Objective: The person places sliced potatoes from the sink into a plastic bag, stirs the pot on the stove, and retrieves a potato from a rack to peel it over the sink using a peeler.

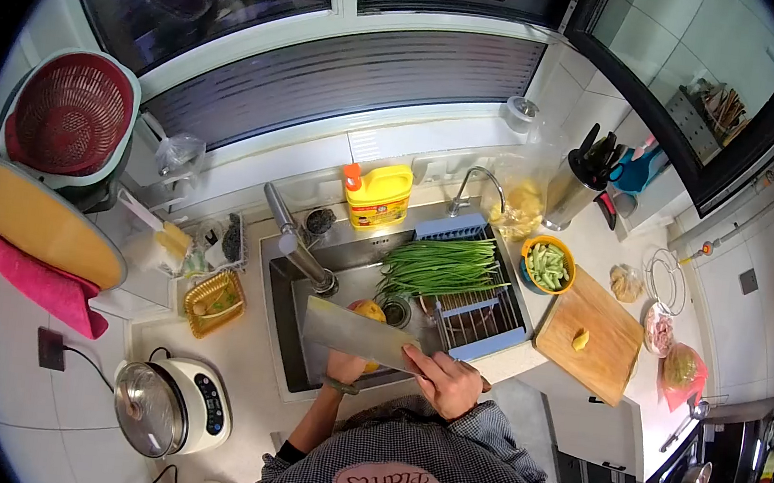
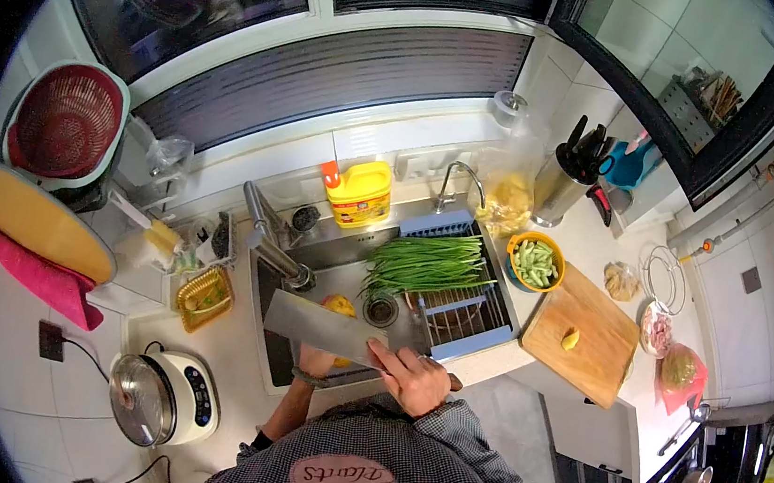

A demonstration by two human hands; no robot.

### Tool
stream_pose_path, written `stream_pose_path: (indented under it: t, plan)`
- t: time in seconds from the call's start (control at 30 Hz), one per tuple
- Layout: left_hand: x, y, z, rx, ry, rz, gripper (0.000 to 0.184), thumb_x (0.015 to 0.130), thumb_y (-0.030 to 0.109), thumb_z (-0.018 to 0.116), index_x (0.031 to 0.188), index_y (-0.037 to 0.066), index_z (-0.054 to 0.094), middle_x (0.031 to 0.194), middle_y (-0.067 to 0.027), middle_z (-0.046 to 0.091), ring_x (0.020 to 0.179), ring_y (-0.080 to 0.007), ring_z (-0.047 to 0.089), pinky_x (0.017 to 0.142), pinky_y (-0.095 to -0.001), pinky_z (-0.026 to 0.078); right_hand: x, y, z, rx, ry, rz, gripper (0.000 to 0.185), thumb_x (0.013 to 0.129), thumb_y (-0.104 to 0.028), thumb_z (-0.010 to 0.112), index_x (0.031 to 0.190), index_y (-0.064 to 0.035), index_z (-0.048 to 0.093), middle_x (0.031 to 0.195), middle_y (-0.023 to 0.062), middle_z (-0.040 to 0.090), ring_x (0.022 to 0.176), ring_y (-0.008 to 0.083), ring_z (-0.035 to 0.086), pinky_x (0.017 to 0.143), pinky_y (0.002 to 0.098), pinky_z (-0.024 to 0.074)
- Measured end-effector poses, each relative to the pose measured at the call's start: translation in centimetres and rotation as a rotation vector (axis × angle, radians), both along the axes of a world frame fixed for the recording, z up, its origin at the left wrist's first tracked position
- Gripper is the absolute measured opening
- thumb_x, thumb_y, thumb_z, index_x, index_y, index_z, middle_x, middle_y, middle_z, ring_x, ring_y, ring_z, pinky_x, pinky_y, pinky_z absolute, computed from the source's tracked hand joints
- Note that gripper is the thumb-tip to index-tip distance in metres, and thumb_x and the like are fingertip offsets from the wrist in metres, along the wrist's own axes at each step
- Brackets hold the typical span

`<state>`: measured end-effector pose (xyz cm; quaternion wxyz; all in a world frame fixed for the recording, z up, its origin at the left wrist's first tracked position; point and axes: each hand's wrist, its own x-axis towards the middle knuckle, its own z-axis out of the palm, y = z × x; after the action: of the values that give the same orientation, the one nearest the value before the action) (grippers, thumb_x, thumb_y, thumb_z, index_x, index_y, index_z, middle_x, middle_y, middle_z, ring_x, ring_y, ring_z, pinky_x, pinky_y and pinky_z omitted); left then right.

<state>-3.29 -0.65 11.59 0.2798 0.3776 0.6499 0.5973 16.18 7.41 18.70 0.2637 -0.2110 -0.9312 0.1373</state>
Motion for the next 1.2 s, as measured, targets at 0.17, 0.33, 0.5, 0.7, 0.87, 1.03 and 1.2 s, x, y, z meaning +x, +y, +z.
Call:
stream_pose_path:
  t: [0.17,0.33,0.5,0.7,0.87,1.03,1.2]
  plan:
    - [0.2,-0.6,0.8,-0.01,0.177,0.056,0.058,0.083,0.02,0.066,0.132,0.0,0.044,0.121,-0.0112,0.056,0.11,-0.0222,0.055,0.097,-0.0348,0.041,0.2,-0.1,0.4,-0.007,-0.007,0.033,0.053,0.081,-0.025,0.062,0.133,-0.019,0.054,0.072,0.0044,0.049,0.05,0.0203,0.053,0.048,0.0332,0.0487]
    - [0.2,-1.2,0.2,-0.021,0.235,0.063,0.06,0.078,0.014,0.071,0.13,0.0,0.045,0.12,-0.0119,0.058,0.109,-0.0214,0.056,0.095,-0.0346,0.043,0.2,-0.8,-0.2,-0.113,-0.057,-0.016,0.052,0.078,-0.02,0.065,0.13,-0.0167,0.056,0.073,0.0043,0.055,0.057,0.0233,0.059,0.055,0.0345,0.0521]
    - [0.2,-1.9,1.1,-0.086,0.133,0.063,0.066,0.068,0.008,0.079,0.127,-0.002,0.049,0.116,-0.0119,0.061,0.104,-0.0198,0.059,0.091,-0.0335,0.047,0.2,-0.6,-1.6,-0.179,-0.09,-0.026,0.06,0.075,-0.015,0.067,0.134,-0.0159,0.051,0.077,0.0067,0.061,0.054,0.0258,0.059,0.051,0.0375,0.0522]
    - [0.3,-2.2,0.3,-0.092,-0.045,0.17,0.068,0.065,0.01,0.081,0.125,-0.001,0.051,0.113,-0.0108,0.062,0.103,-0.0187,0.06,0.09,-0.032,0.048,-1.4,-1.1,-3.5,-0.746,0.185,-0.128,0.023,0.087,-0.018,0.067,0.106,-0.0051,0.068,0.066,0.0114,0.062,0.053,0.0194,0.059,0.051,0.0318,0.048]
    - [0.9,-1.7,2.8,-0.013,0.003,0.146,0.067,0.066,0.01,0.08,0.126,0.001,0.051,0.112,-0.0093,0.062,0.102,-0.0186,0.06,0.091,-0.032,0.047,-0.7,-0.5,-2.0,-1.02,0.193,-0.186,0.018,0.089,-0.015,0.066,0.097,0.0006,0.068,0.064,0.0088,0.057,0.058,0.0093,0.052,0.051,0.0258,0.0417]
    - [0.5,-1.5,2.4,-0.005,-0.024,0.136,0.065,0.068,0.009,0.079,0.126,0.0,0.05,0.113,-0.0096,0.062,0.103,-0.0189,0.059,0.091,-0.0322,0.047,-0.1,-0.4,0.8,-0.412,0.222,-0.039,0.028,0.081,-0.008,0.07,0.109,-0.0046,0.067,0.07,0.0066,0.062,0.054,0.0173,0.057,0.052,0.0289,0.048]
    - [0.0,-1.7,0.7,0.003,0.194,0.099,0.06,0.075,0.013,0.073,0.128,0.0,0.048,0.118,-0.0117,0.058,0.106,-0.0206,0.057,0.092,-0.0328,0.045,0.8,-0.6,1.5,-0.168,-0.02,0.02,0.05,0.074,-0.011,0.069,0.123,-0.0131,0.061,0.071,0.0039,0.058,0.055,0.0221,0.058,0.052,0.0326,0.051]
